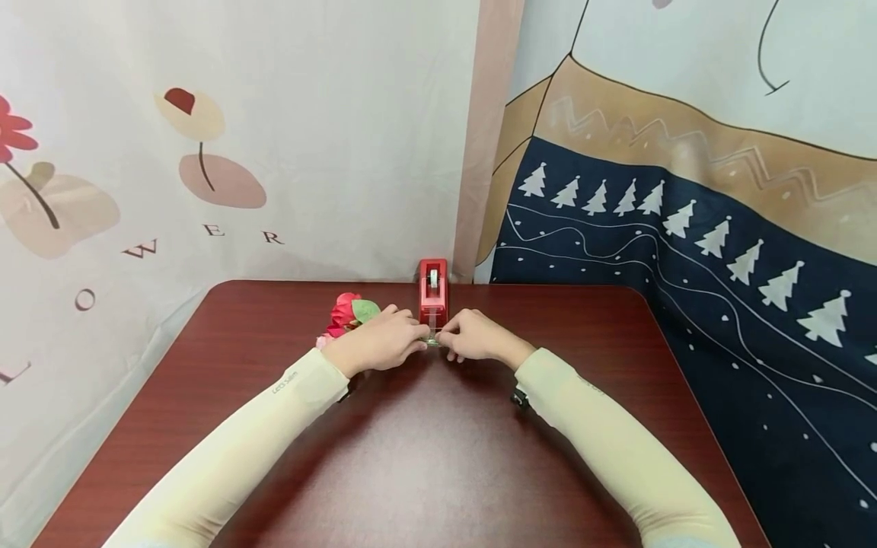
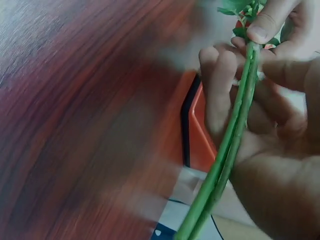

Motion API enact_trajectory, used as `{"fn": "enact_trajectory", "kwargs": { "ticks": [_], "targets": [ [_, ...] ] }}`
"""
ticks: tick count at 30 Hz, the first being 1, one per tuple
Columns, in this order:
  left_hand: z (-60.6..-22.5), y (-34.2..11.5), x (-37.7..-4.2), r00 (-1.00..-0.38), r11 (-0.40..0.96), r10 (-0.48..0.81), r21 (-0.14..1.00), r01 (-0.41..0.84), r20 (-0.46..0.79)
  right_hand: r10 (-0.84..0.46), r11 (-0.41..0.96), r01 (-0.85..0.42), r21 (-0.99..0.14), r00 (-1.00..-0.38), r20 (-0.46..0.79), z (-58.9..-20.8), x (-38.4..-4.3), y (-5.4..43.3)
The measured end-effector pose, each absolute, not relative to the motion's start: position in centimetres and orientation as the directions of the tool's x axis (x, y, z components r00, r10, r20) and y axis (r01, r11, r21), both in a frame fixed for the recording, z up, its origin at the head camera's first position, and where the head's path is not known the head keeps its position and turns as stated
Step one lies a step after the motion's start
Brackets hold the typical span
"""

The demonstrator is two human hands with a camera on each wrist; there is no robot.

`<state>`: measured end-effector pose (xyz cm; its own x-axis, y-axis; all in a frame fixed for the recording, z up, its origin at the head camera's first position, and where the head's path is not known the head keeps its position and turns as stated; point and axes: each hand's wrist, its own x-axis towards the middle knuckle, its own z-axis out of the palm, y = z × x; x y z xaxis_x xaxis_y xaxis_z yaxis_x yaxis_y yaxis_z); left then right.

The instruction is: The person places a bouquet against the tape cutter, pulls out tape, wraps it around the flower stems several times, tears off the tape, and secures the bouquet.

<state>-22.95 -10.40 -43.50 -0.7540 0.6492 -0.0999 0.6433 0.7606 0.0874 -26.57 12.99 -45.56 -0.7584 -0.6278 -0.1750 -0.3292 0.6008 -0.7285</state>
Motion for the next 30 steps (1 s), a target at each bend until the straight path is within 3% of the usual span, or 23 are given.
{"fn": "enact_trajectory", "kwargs": {
  "ticks": [4,10,30],
  "targets": [
    [-43.5,-10.4,-22.9,-0.752,0.757,0.653,0.075,0.649,-0.091,-0.547,0.591,-0.251,-0.766,-0.823,-0.152,-45.6,-26.9,12.1],
    [-43.7,-10.4,-22.9,-0.743,0.746,0.666,0.054,0.664,-0.057,-0.414,0.647,-0.191,-0.738,-0.901,-0.129,-45.6,-27.3,10.7],
    [-43.7,-10.3,-23.2,-0.737,0.738,0.675,0.005,0.675,-0.036,-0.276,0.700,-0.100,-0.707,-0.951,-0.138,-47.3,-28.5,9.5]
  ]
}}
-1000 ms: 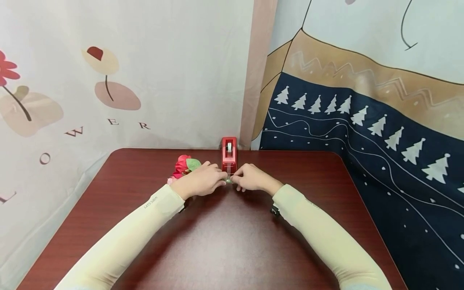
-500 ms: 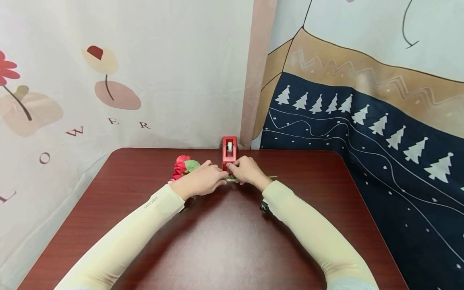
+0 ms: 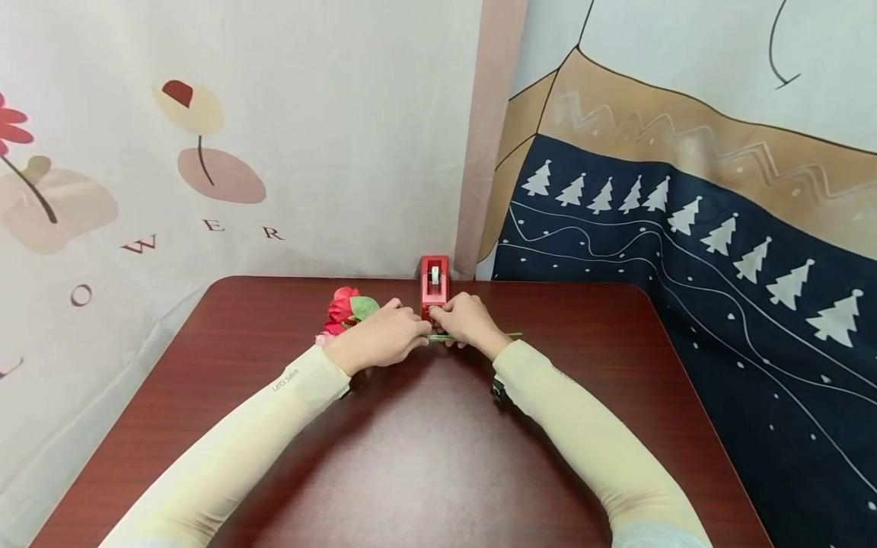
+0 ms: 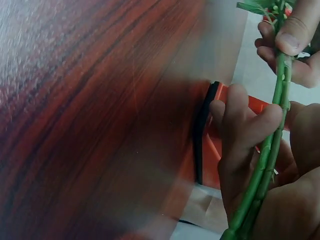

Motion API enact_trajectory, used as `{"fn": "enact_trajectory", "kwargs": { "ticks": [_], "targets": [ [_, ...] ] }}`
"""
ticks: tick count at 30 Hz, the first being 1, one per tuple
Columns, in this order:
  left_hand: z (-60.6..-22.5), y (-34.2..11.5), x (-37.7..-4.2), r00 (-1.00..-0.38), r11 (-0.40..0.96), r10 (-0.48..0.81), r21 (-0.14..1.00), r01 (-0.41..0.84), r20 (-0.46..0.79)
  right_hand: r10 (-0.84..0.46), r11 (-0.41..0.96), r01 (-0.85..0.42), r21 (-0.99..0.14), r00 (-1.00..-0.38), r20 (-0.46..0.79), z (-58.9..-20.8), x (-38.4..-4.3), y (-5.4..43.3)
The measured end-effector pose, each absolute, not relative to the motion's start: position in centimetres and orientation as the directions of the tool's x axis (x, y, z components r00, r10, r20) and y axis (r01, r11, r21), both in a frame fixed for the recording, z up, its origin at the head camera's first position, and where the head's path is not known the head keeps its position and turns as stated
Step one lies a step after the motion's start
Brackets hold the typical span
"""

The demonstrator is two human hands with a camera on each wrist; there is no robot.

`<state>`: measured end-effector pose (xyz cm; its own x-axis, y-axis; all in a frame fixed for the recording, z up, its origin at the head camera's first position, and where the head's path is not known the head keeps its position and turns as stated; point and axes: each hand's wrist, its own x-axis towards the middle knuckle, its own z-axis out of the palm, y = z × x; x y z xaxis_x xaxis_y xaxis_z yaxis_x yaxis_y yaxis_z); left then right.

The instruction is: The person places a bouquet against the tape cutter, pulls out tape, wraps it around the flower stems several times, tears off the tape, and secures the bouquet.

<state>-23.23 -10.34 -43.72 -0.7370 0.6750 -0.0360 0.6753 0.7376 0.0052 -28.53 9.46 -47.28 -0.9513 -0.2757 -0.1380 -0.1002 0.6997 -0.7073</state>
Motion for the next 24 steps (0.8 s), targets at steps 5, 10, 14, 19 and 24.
{"fn": "enact_trajectory", "kwargs": {
  "ticks": [5,10,14,19,24],
  "targets": [
    [-43.43,-10.17,-23.42,-0.741,0.742,0.669,0.003,0.670,-0.051,-0.272,0.717,-0.106,-0.688,-0.952,-0.137,-46.94,-28.41,9.19],
    [-43.26,-10.08,-23.42,-0.746,0.748,0.663,0.006,0.664,-0.053,-0.281,0.716,-0.124,-0.687,-0.952,-0.121,-46.84,-28.22,8.98],
    [-43.13,-10.06,-23.35,-0.747,0.748,0.663,0.008,0.663,-0.047,-0.276,0.706,-0.127,-0.696,-0.955,-0.105,-46.93,-28.12,9.00],
    [-43.14,-10.01,-23.31,-0.746,0.746,0.665,-0.010,0.666,-0.045,-0.284,0.700,-0.140,-0.700,-0.954,-0.093,-47.01,-28.04,9.05],
    [-43.18,-9.97,-23.30,-0.745,0.745,0.666,-0.008,0.667,-0.048,-0.295,0.721,-0.149,-0.677,-0.950,-0.104,-47.07,-28.21,9.03]
  ]
}}
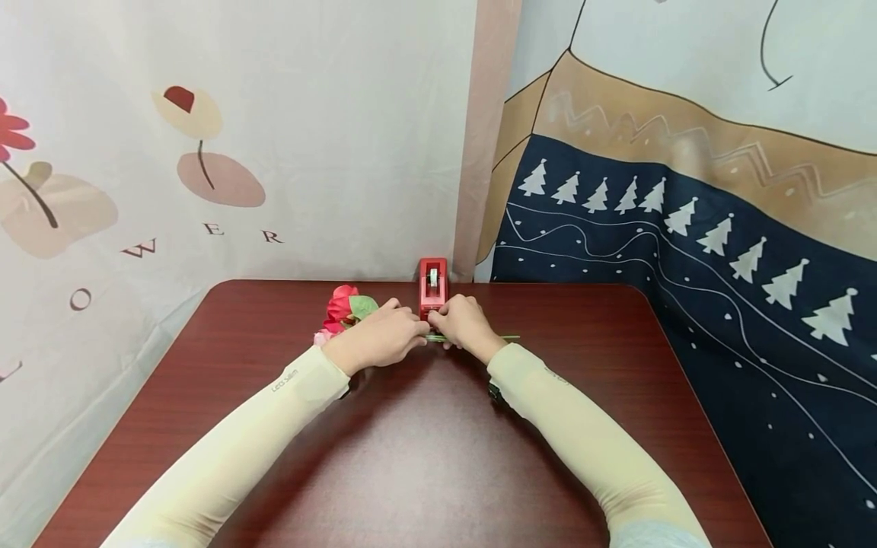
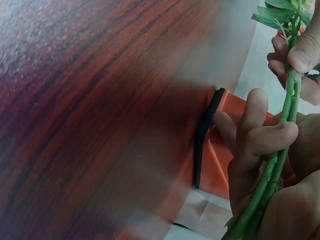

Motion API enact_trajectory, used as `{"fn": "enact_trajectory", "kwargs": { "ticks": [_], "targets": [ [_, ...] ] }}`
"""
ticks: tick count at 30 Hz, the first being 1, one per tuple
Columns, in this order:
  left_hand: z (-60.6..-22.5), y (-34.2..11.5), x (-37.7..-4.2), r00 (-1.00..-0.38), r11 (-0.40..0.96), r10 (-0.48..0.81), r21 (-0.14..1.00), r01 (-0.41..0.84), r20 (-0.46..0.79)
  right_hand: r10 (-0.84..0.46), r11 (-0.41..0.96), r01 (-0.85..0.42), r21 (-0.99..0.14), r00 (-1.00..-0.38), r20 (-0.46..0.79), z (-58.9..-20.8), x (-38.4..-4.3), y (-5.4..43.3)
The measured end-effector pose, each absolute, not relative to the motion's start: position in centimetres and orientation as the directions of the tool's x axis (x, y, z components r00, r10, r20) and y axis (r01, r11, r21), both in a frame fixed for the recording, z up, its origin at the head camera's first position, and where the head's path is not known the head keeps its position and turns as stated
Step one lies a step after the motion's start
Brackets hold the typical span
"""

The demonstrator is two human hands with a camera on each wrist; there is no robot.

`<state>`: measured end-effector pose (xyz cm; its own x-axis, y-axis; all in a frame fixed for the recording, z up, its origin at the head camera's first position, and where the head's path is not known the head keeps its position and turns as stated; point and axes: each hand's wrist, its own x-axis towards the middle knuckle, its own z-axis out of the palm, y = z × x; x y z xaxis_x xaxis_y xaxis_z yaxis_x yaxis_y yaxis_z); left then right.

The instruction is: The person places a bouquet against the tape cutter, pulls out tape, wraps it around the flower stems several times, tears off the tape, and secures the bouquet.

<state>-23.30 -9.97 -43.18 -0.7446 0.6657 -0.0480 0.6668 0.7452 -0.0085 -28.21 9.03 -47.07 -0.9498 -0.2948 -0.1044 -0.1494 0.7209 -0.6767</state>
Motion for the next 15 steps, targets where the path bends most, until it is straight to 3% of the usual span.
{"fn": "enact_trajectory", "kwargs": {
  "ticks": [15],
  "targets": [
    [-43.5,-9.6,-23.0,-0.733,0.736,0.677,0.036,0.676,-0.064,-0.335,0.700,-0.192,-0.687,-0.939,-0.079,-47.8,-28.2,10.2]
  ]
}}
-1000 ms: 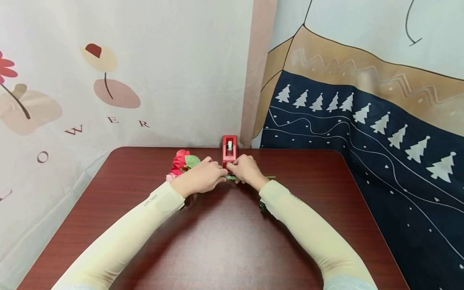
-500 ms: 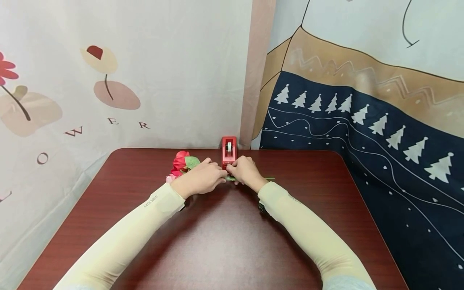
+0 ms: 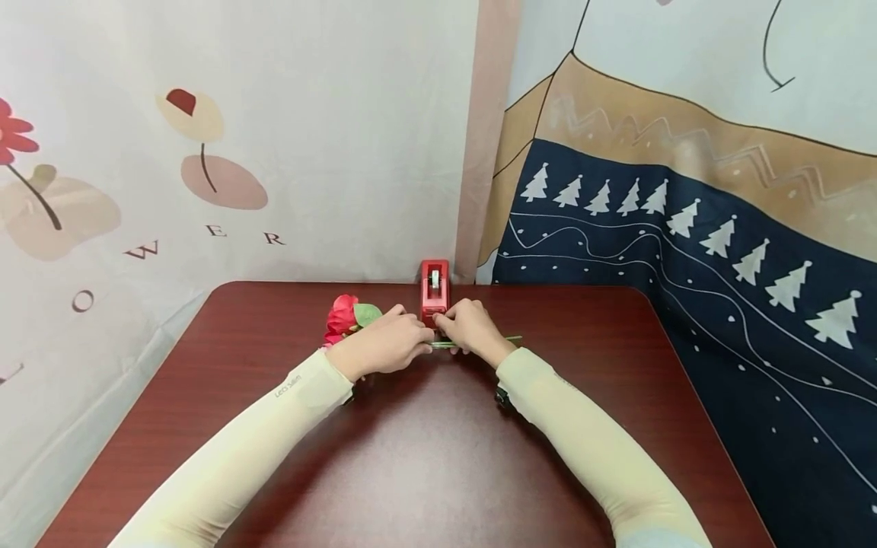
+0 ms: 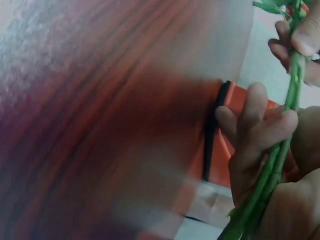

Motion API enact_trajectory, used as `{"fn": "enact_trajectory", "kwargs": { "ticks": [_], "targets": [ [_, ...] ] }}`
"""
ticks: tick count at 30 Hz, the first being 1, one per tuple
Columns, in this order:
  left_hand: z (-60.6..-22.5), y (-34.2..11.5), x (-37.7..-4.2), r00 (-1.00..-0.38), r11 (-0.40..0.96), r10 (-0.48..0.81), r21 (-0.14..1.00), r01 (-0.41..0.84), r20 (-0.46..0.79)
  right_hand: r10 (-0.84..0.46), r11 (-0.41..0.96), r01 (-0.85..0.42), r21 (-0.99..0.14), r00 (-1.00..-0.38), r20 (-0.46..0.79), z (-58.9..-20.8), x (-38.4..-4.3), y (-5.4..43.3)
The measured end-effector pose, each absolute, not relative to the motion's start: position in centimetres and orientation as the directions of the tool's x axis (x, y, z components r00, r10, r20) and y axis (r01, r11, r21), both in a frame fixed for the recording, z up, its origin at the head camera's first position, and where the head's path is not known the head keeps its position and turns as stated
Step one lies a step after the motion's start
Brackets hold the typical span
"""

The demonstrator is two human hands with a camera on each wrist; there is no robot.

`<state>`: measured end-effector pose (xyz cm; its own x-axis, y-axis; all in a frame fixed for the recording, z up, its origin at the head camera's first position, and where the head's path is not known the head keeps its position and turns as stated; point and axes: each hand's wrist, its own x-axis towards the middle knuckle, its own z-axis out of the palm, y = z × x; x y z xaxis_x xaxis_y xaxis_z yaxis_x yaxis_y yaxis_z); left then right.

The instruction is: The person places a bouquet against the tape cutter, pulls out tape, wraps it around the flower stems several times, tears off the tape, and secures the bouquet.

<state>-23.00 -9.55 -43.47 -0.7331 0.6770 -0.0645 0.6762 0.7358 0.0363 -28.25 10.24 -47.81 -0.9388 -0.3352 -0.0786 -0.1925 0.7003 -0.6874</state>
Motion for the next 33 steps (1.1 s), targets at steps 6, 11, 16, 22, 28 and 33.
{"fn": "enact_trajectory", "kwargs": {
  "ticks": [6,11,16,22,28,33],
  "targets": [
    [-43.2,-9.7,-23.1,-0.744,0.745,0.667,0.035,0.666,-0.051,-0.356,0.679,-0.167,-0.715,-0.927,-0.121,-46.6,-27.9,11.2],
    [-42.8,-10.0,-23.0,-0.731,0.733,0.681,0.039,0.680,-0.043,-0.352,0.724,-0.235,-0.649,-0.935,-0.054,-45.6,-27.6,12.3],
    [-42.1,-10.1,-23.1,-0.716,0.717,0.697,0.033,0.696,-0.028,-0.486,0.693,-0.382,-0.611,-0.874,-0.005,-44.3,-27.1,13.5],
    [-41.1,-10.5,-23.3,-0.713,0.714,0.699,-0.005,0.700,-0.049,-0.721,0.580,-0.511,-0.635,-0.684,-0.109,-43.1,-26.4,14.2],
    [-40.6,-10.6,-23.2,-0.720,0.718,0.693,-0.061,0.693,-0.027,-0.723,0.548,-0.449,-0.706,-0.679,-0.130,-43.6,-25.7,14.2],
    [-40.6,-10.7,-23.1,-0.728,0.727,0.685,-0.067,0.683,0.010,-0.700,0.537,-0.437,-0.722,-0.708,-0.093,-44.5,-25.2,14.1]
  ]
}}
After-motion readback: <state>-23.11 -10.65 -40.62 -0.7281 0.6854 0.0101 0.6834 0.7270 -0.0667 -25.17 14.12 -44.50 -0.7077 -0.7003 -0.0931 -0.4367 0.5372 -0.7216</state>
